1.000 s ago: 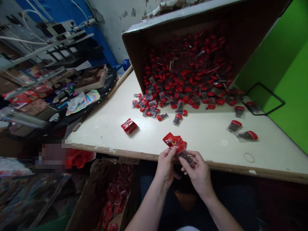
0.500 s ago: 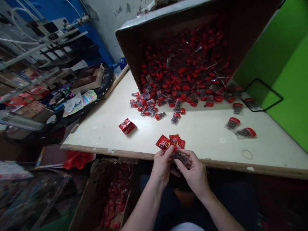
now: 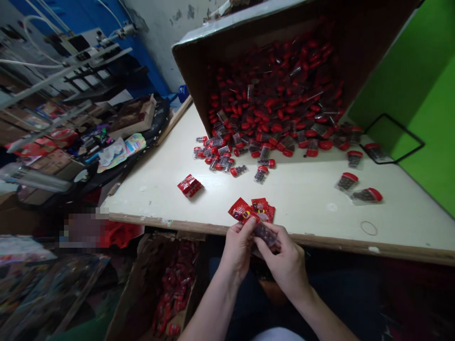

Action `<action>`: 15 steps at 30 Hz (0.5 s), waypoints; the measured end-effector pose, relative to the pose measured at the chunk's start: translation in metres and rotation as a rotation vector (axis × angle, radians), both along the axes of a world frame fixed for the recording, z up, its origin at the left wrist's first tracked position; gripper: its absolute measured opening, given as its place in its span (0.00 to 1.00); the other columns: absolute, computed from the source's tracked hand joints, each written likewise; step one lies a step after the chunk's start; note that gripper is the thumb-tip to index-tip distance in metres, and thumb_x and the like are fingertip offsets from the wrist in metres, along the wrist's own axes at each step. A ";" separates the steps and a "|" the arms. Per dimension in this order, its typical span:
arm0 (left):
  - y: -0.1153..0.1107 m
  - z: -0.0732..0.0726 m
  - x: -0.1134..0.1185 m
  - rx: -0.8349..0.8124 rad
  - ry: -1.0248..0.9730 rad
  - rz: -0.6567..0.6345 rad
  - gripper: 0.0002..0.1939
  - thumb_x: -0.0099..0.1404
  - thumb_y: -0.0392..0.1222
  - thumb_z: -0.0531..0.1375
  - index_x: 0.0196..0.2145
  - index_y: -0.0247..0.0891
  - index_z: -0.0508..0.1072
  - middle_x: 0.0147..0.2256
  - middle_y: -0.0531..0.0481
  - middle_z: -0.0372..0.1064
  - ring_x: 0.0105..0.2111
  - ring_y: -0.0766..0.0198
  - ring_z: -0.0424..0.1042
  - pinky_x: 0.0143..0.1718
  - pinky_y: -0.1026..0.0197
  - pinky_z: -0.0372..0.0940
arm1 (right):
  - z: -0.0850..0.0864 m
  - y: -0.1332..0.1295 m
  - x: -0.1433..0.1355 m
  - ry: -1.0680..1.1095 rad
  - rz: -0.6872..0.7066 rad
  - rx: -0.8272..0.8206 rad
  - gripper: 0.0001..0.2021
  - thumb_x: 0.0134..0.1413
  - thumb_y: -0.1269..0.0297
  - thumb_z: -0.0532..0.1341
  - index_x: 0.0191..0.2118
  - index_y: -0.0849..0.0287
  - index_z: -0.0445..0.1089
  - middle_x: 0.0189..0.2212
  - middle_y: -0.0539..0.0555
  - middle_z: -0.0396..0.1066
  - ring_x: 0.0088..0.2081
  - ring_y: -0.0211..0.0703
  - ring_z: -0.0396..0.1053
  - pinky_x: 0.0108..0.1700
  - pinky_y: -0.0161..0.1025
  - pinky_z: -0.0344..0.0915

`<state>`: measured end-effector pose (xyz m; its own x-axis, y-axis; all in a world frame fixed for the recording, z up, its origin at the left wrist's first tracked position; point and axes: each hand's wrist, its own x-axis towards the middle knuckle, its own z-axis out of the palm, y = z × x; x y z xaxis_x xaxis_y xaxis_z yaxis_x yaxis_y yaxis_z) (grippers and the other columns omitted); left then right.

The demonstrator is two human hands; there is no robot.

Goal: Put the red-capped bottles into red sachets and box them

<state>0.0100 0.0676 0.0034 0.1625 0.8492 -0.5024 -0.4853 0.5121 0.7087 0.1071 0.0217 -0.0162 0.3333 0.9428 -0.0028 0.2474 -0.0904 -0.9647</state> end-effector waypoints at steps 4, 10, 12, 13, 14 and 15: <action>-0.003 0.001 0.001 -0.035 -0.014 -0.044 0.17 0.52 0.49 0.65 0.32 0.30 0.76 0.26 0.45 0.72 0.20 0.68 0.67 0.22 0.66 0.59 | 0.001 0.003 -0.005 0.333 0.052 -0.114 0.17 0.49 0.55 0.63 0.43 0.56 0.66 0.30 0.53 0.75 0.23 0.42 0.73 0.21 0.35 0.70; 0.002 0.009 -0.003 -0.014 -0.023 -0.061 0.18 0.54 0.48 0.64 0.37 0.30 0.76 0.31 0.41 0.75 0.28 0.64 0.71 0.27 0.65 0.62 | 0.002 0.006 -0.004 0.496 0.075 -0.133 0.21 0.47 0.55 0.65 0.46 0.56 0.65 0.33 0.52 0.74 0.25 0.40 0.73 0.25 0.36 0.72; 0.006 0.011 -0.006 0.004 -0.033 -0.054 0.18 0.54 0.48 0.64 0.36 0.30 0.76 0.32 0.40 0.75 0.30 0.63 0.72 0.32 0.64 0.63 | 0.001 0.004 0.002 0.547 0.148 -0.108 0.22 0.49 0.57 0.64 0.50 0.54 0.63 0.37 0.53 0.74 0.28 0.40 0.73 0.29 0.37 0.73; 0.007 0.012 -0.007 0.009 -0.036 -0.054 0.18 0.54 0.48 0.64 0.35 0.29 0.77 0.33 0.40 0.75 0.31 0.62 0.72 0.34 0.63 0.63 | -0.001 0.003 0.005 0.567 0.185 -0.090 0.22 0.51 0.58 0.63 0.51 0.54 0.62 0.38 0.54 0.73 0.29 0.40 0.73 0.31 0.38 0.73; 0.007 0.012 -0.008 0.010 -0.039 -0.054 0.18 0.54 0.48 0.64 0.35 0.29 0.77 0.33 0.40 0.75 0.31 0.61 0.72 0.35 0.63 0.63 | -0.002 0.002 0.008 0.579 0.210 -0.070 0.21 0.52 0.59 0.63 0.52 0.54 0.62 0.39 0.54 0.73 0.31 0.40 0.74 0.33 0.38 0.73; 0.007 0.012 -0.009 0.011 -0.043 -0.056 0.18 0.54 0.48 0.64 0.35 0.29 0.77 0.34 0.39 0.75 0.32 0.61 0.72 0.36 0.62 0.63 | -0.004 0.000 0.010 0.584 0.222 -0.051 0.20 0.53 0.60 0.62 0.51 0.54 0.62 0.39 0.54 0.73 0.32 0.40 0.73 0.34 0.38 0.73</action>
<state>0.0007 0.0750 0.0153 0.2307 0.8438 -0.4845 -0.4862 0.5313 0.6938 0.1174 0.0219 -0.0199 0.0593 0.9833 -0.1721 -0.3014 -0.1467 -0.9421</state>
